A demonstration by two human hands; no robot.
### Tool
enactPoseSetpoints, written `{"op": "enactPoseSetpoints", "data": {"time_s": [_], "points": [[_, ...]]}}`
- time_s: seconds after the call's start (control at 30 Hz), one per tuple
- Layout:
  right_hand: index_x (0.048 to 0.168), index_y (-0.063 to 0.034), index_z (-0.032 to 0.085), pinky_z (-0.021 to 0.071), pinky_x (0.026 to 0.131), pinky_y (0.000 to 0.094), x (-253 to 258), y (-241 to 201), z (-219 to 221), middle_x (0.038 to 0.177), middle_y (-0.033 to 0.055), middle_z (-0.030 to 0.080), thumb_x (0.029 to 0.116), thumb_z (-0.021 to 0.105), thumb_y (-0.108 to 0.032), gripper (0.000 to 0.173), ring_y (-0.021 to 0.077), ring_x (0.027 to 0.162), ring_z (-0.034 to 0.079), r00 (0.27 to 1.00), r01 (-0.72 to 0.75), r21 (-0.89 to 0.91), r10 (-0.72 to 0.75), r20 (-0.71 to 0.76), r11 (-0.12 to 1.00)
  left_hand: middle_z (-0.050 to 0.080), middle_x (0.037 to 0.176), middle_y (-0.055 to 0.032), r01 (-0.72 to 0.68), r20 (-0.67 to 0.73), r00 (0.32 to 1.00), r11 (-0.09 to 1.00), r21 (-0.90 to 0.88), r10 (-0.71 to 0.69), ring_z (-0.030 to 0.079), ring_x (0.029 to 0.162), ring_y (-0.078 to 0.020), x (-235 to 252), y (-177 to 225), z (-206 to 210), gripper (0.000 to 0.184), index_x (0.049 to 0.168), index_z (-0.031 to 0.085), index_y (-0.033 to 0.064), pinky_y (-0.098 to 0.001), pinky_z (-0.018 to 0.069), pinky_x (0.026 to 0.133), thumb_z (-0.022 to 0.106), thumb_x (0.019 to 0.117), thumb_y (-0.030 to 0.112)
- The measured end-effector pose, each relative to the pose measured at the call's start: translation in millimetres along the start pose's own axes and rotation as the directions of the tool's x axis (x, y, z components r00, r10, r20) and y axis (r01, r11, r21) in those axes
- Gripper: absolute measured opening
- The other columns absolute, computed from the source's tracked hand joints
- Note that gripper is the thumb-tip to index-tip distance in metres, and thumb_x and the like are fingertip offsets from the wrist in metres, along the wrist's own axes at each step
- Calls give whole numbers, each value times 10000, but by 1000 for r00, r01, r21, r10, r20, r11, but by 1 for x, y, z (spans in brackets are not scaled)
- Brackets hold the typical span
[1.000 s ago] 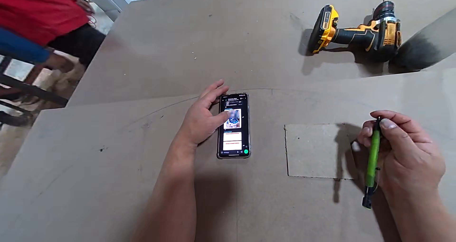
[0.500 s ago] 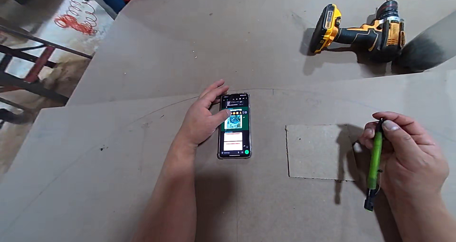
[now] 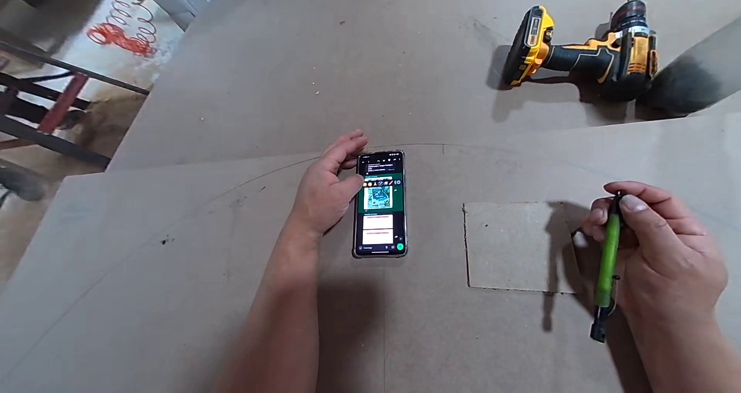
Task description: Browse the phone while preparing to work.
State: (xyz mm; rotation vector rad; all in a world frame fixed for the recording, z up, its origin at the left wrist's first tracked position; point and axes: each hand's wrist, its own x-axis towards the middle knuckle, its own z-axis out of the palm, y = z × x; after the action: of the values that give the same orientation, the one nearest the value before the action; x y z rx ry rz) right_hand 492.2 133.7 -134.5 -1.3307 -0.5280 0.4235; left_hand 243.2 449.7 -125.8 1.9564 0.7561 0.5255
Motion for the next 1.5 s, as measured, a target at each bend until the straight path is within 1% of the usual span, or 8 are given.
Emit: {"op": "enactPoseSetpoints", "data": {"time_s": [0.3, 0.47, 0.67, 0.87, 0.97, 1.1, 1.27, 1.5], "points": [[1179, -102, 671, 574, 624, 213, 0, 0, 0, 842, -16, 662, 1069, 472, -170, 238, 77, 680, 636, 1000, -5, -13, 5, -21, 1000, 476, 1573, 14, -41, -4, 999, 999, -5, 41, 569, 1328, -164, 3, -5, -1, 528, 1417, 608, 137, -368, 522, 1081, 622, 900, 32], [1178, -103, 670, 571, 616, 211, 0, 0, 0, 835, -16, 661, 1068, 466, -167, 240, 75, 671, 633, 1000, -4, -9, 4, -21, 1000, 450, 1588, 27, -44, -2, 999, 995, 86, 44, 549, 1336, -141, 4, -6, 2, 532, 1403, 625, 164, -360, 511, 1077, 702, 878, 123], [1175, -108, 672, 570, 626, 209, 0, 0, 1, 837, -22, 661, 1069, 463, -168, 241, 73, 680, 632, 1000, 3, -10, -3, -12, 1000, 470, 1576, 13, -54, -2, 999, 999, 5, 54, 562, 1334, -165, 4, -8, -1, 523, 1427, 599, 143, -367, 520, 1085, 640, 911, 75], [1176, -111, 675, 573, 637, 206, -1, 1, 1, 845, -27, 663, 1068, 468, -171, 242, 70, 683, 636, 1000, 1, 0, -1, -16, 1000, 444, 1591, 2, -16, 5, 1000, 999, 41, 16, 567, 1317, -141, -2, 3, 3, 471, 1435, 587, 134, -353, 513, 1065, 612, 966, 100], [1182, -104, 672, 570, 632, 210, 0, 1, 0, 846, -18, 659, 1069, 467, -169, 243, 75, 681, 631, 1000, 4, -1, -4, -10, 1000, 438, 1595, 13, -52, 21, 999, 995, 84, 51, 548, 1337, -146, 4, -6, 1, 524, 1421, 609, 160, -364, 511, 1078, 687, 904, 133], [1179, -109, 676, 573, 637, 205, 0, 1, 0, 838, -26, 664, 1068, 471, -171, 241, 68, 683, 635, 1000, 8, -1, -8, -7, 1000, 354, 1647, 23, -74, 110, 992, 995, 64, 66, 506, 1380, -162, 2, -4, -5, 682, 1479, 560, 186, -385, 493, 1100, 780, 834, 225], [1179, -113, 674, 577, 640, 208, 0, 0, 0, 843, -25, 665, 1069, 471, -170, 238, 67, 687, 637, 1000, 4, -7, -4, -3, 1000, 407, 1619, 25, -84, 70, 994, 993, 84, 79, 505, 1389, -147, 5, -11, -4, 541, 1439, 596, 172, -374, 486, 1118, 672, 904, 151], [1178, -101, 672, 575, 629, 208, 0, 1, 0, 836, -21, 662, 1071, 465, -162, 241, 69, 678, 635, 1000, 8, 2, -8, -4, 1000, 407, 1619, 20, -97, 71, 993, 992, 80, 92, 514, 1380, -152, 4, -11, -4, 556, 1432, 603, 171, -373, 494, 1110, 687, 883, 148]]}}
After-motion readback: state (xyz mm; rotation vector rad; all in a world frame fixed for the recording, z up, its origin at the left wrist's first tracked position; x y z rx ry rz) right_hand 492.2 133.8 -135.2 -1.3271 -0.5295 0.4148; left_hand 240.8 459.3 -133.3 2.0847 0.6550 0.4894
